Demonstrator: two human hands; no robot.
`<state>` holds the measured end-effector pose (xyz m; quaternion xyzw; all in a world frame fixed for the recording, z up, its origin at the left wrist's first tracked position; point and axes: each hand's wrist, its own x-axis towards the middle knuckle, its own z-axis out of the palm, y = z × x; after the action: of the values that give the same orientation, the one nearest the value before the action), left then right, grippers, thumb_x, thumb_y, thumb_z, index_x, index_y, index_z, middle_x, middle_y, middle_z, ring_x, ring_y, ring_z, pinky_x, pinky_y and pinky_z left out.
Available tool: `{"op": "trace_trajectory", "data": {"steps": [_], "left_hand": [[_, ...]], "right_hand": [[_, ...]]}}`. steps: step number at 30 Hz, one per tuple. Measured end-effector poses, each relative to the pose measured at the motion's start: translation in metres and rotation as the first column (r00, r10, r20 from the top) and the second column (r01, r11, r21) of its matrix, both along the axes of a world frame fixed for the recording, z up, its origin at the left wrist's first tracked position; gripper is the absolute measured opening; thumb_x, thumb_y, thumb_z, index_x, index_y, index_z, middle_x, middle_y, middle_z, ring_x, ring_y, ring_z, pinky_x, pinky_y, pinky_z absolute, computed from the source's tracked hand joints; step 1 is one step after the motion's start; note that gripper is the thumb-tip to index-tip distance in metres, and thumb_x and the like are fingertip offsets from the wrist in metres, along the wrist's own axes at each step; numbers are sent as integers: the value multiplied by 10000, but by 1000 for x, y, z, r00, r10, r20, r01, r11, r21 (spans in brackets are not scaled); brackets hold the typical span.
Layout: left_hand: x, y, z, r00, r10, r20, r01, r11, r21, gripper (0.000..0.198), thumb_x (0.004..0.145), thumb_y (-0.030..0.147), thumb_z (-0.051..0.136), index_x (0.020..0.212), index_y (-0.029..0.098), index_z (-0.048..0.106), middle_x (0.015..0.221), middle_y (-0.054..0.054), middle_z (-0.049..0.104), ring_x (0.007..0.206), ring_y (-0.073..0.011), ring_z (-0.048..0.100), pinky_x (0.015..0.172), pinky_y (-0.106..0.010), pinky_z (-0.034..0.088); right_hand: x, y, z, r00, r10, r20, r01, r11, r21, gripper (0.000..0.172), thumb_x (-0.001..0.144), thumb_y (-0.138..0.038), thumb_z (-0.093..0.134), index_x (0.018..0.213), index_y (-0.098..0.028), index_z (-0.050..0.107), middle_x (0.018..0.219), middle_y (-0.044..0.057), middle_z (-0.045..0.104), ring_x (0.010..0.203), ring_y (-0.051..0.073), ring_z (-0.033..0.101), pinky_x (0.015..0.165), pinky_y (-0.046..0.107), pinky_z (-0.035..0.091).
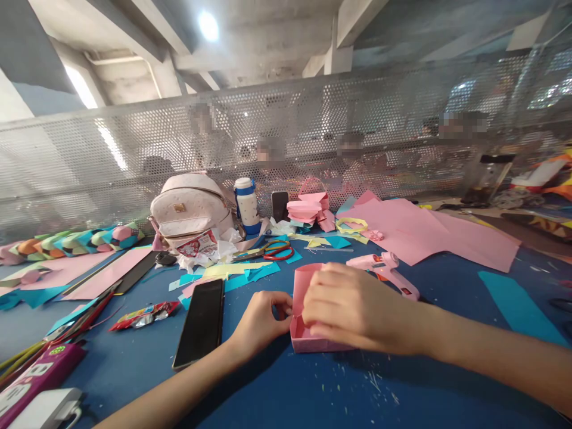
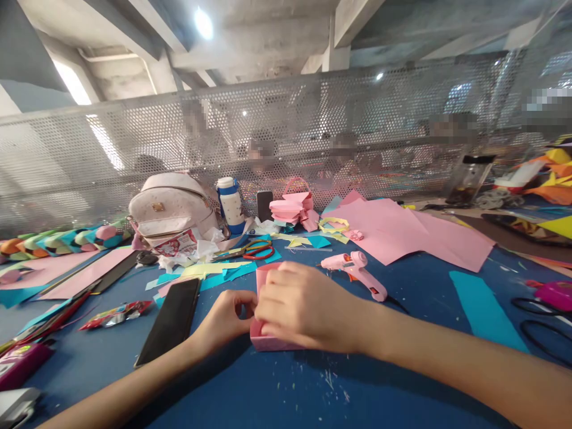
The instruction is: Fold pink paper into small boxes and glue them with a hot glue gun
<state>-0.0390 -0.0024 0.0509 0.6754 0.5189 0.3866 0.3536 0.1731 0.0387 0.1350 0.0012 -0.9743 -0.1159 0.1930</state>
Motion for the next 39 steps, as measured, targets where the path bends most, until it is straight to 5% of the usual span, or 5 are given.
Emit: {"op": "trace_trajectory", "data": {"steps": [4,9,18,29,39], "left_hand": [[1,0,1,999,-43,-20,42,999,-24,41,689,120,632,687,134,669,619,47,548,609,-81,432,568,-186,323],[-10,10,2,975,-223,-3,219,959,-178,116,727,220,680,778,130,731,663,22,618,612,-94,482,579,-191,362],[-5,3,2,970,-245,-2,233,925,-299,198,656,303,791,707,116,748,553,45,552,528,-62,371,496,-185,270],[12,-10,-4,990,-122,-64,103,964,-246,102,623,118,646,566,141,565,522,62,478,507,-59,348,476,-195,244],[17,-15,-4,976,-94,-195,59,983,-176,160,713,266,680,623,134,679,549,56,493,554,-76,344,520,-205,262]], "right_hand": [[14,-20,-35,996,-68,-58,72,995,66,202,962,-360,556,982,-176,638,885,26,662,796,191,516,789,347,345],[26,-21,-60,980,-129,-150,128,992,-19,217,956,-101,475,1095,-175,624,890,12,658,816,184,526,795,342,350],[32,-18,-61,996,-73,-58,53,955,-291,215,951,-73,450,1033,-182,616,901,26,666,821,175,513,800,330,370],[33,-21,-57,994,-104,30,107,890,-443,129,971,-191,521,1010,-208,643,930,-2,693,870,168,531,814,306,372],[32,-21,-53,997,-79,-5,65,853,-518,119,964,-177,547,1016,-231,640,907,-23,685,861,161,536,815,290,364]]}}
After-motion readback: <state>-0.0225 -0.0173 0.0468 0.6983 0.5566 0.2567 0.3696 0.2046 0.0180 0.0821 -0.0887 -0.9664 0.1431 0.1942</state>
